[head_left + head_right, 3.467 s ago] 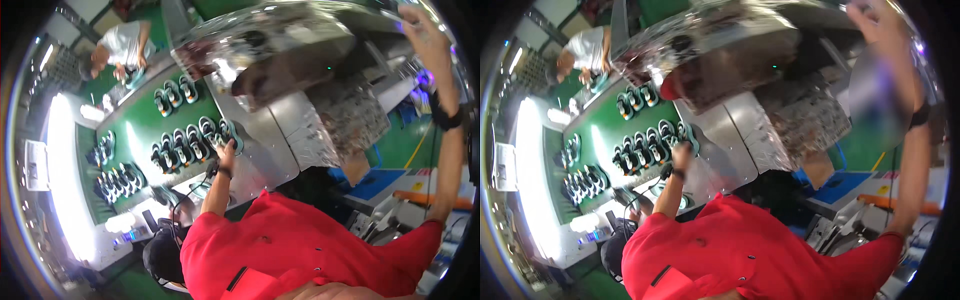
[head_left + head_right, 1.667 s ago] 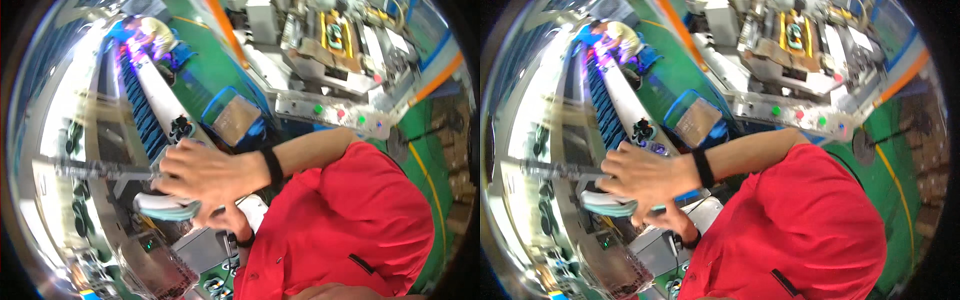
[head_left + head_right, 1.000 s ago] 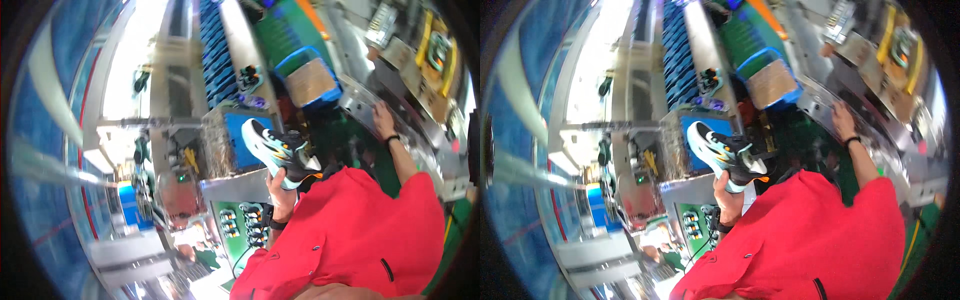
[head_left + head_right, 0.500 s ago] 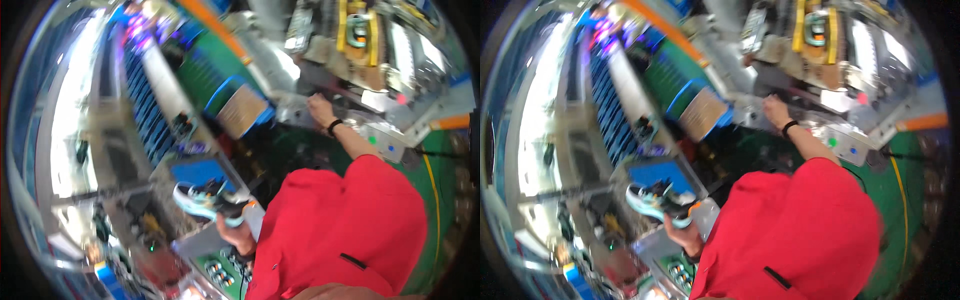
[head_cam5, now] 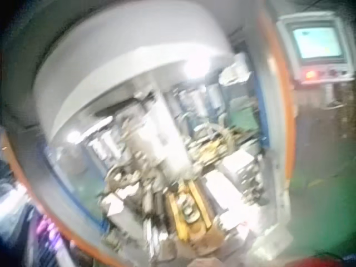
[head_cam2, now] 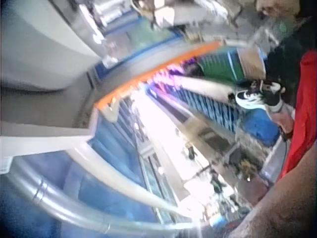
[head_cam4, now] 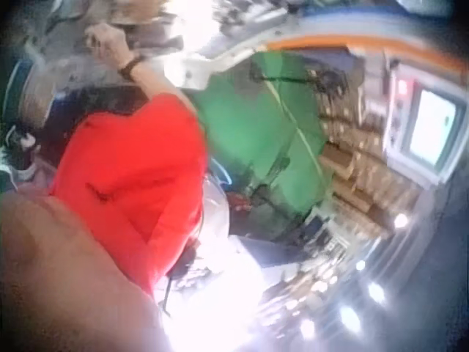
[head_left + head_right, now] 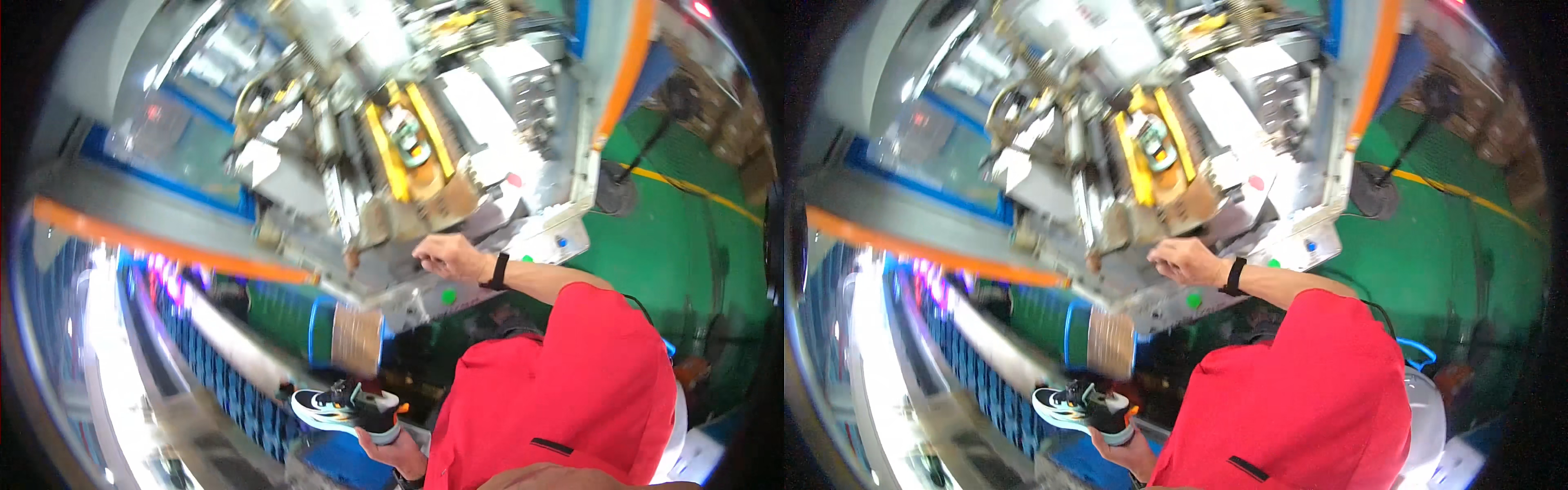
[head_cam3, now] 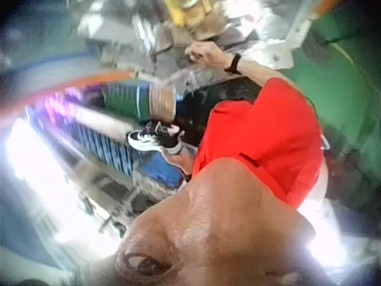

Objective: Operating a shoe-pressing machine to assemble shoes and placing finished uppers on a conveyor belt.

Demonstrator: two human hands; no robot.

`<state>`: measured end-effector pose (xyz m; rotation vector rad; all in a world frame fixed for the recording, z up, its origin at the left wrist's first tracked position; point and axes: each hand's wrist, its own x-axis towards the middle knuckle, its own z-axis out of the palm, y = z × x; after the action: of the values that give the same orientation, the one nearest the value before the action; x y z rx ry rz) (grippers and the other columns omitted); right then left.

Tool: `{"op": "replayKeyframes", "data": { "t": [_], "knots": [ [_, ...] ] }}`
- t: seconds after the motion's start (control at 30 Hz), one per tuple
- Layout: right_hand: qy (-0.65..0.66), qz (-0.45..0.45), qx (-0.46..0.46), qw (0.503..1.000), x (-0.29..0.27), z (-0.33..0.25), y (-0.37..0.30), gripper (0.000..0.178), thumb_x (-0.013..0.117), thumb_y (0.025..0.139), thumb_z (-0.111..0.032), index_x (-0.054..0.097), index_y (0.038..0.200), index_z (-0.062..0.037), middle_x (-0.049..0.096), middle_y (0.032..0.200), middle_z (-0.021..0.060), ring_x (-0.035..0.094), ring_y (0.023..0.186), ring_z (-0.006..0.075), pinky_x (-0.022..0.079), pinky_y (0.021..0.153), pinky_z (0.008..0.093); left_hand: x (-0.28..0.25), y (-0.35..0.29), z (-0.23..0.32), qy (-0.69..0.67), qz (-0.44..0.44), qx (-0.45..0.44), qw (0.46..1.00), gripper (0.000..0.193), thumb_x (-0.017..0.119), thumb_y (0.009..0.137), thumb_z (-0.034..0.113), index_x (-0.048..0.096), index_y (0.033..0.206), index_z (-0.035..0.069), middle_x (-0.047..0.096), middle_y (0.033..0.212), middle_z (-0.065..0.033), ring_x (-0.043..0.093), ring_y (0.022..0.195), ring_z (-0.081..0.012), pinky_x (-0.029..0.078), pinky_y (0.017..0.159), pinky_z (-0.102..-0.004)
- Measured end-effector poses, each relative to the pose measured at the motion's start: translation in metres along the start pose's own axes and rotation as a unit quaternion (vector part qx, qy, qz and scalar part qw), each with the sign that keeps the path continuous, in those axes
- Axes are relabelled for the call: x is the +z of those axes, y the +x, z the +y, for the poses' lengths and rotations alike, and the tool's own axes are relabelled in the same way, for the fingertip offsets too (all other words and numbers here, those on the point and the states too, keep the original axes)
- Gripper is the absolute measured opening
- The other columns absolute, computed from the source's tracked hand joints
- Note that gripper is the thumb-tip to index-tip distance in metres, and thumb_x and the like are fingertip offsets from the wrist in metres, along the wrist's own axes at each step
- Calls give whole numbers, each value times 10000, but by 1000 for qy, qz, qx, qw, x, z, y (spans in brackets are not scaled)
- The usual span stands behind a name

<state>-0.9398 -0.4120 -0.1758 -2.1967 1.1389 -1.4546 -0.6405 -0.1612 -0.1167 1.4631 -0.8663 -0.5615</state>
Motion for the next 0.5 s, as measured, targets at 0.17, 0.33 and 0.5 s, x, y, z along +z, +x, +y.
{"op": "replayKeyframes", "data": {
  "t": [0.17,0.33,0.5],
  "knots": [
    [-308,341,33,888,-303,17,86,265,624,799,4,610,1060,-38,640,947,112,612,765,233,505,686,317,93,15,32,-285,-152,-105,941,437,610,899,268,522,1281,76,563,1239,-166,582,1126,-278,538,852,-387],
    [-668,441,-21,598,-589,-28,99,473,665,829,-208,517,1236,-19,589,1174,198,576,1029,315,459,855,387,150,37,15,-260,-218,-355,871,643,493,866,447,487,1348,22,579,1271,-164,587,1115,-371,536,855,-565],
    [-652,476,64,587,-702,-79,104,590,629,810,-140,410,1348,-31,480,1362,216,502,1173,425,419,991,475,187,32,43,-227,-227,-393,862,529,484,898,408,552,1267,35,614,1201,-149,612,1074,-327,551,840,-474]
  ]
}}
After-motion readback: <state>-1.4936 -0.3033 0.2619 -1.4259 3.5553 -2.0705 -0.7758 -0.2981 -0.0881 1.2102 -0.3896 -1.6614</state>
